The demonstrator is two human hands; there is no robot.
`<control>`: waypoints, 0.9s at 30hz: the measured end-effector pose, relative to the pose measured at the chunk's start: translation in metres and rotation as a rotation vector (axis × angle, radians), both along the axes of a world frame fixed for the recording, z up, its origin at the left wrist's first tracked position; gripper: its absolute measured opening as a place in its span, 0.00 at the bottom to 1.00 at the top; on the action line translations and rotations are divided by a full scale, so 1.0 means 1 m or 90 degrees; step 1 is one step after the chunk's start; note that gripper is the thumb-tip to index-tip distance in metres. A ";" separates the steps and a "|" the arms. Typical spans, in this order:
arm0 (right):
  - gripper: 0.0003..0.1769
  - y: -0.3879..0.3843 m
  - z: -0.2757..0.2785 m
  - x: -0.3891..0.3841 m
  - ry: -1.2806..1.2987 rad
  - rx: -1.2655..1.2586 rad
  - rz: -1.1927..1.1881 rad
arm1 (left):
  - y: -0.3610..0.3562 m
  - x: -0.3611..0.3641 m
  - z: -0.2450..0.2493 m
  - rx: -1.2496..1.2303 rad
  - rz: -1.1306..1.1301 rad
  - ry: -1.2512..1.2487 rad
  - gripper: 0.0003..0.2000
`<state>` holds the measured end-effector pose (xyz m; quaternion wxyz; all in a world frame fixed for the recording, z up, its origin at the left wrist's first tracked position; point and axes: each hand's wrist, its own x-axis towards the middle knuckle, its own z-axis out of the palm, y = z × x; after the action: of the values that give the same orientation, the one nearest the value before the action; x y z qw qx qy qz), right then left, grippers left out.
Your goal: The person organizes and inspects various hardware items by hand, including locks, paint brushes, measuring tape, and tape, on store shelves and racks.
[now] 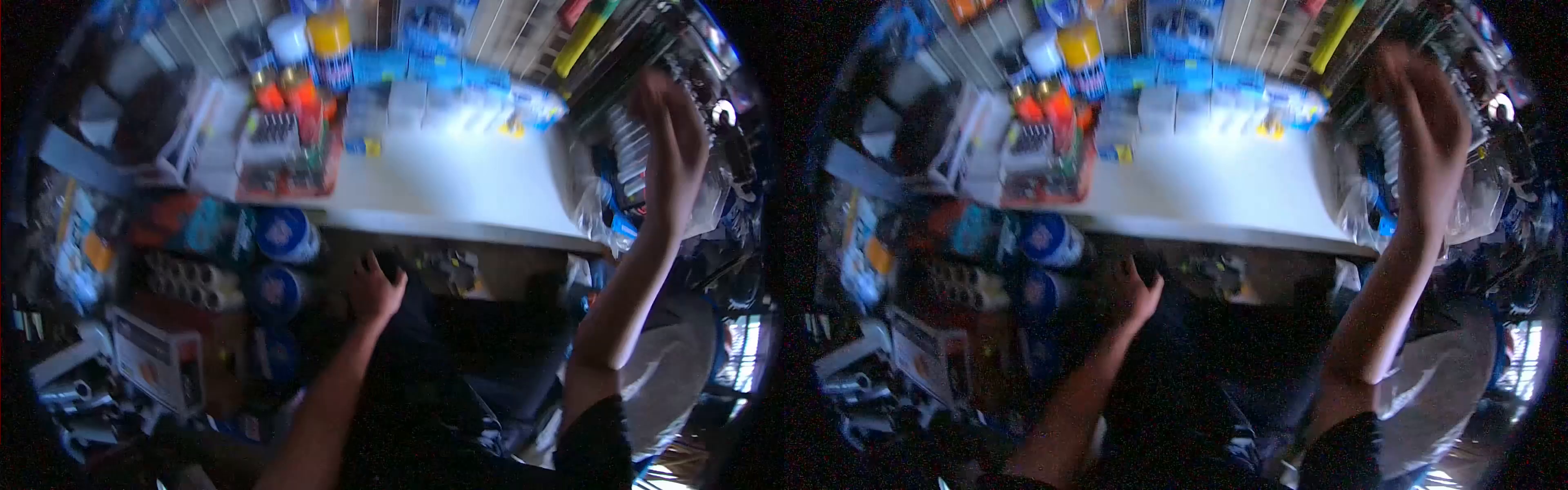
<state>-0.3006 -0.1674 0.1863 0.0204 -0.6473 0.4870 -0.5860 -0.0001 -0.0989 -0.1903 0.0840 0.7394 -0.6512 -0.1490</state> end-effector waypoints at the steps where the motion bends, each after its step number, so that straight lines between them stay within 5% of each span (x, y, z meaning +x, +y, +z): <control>1: 0.13 0.031 -0.027 -0.006 -0.043 0.091 0.074 | 0.000 0.000 -0.007 0.013 -0.006 -0.007 0.40; 4: 0.13 0.091 -0.129 -0.019 -0.214 0.499 0.458 | 0.000 0.001 -0.006 0.021 -0.021 -0.026 0.41; 6: 0.22 0.098 -0.206 -0.014 -0.262 0.734 0.545 | -0.001 0.002 0.008 0.051 -0.031 -0.010 0.41; 8: 0.19 0.090 -0.299 -0.009 -0.150 0.989 0.396 | -0.003 0.005 0.015 0.053 -0.038 -0.008 0.40; 11: 0.23 0.085 -0.444 -0.007 0.101 0.982 0.145 | 0.000 0.005 0.012 0.021 -0.045 -0.025 0.40; 13: 0.25 0.074 -0.477 0.017 0.279 0.952 0.038 | 0.001 0.005 0.007 0.000 -0.052 -0.045 0.40; 16: 0.22 0.073 -0.508 0.037 0.474 0.698 -0.300 | -0.002 0.006 0.004 0.012 -0.038 0.013 0.40; 22: 0.13 0.068 -0.515 0.035 0.590 0.703 -0.222 | -0.009 0.006 0.020 0.052 -0.026 -0.020 0.41; 25: 0.10 0.068 -0.495 0.004 0.551 0.526 -0.188 | -0.005 -0.003 0.002 0.020 -0.018 0.004 0.41; 27: 0.09 0.076 -0.456 -0.006 0.409 0.581 -0.137 | -0.003 0.001 -0.009 0.011 -0.006 0.008 0.40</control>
<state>-0.3067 -0.0910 -0.2694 0.0888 -0.6653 0.7360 -0.0885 0.0010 -0.1021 -0.1995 0.0805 0.7359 -0.6531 -0.1596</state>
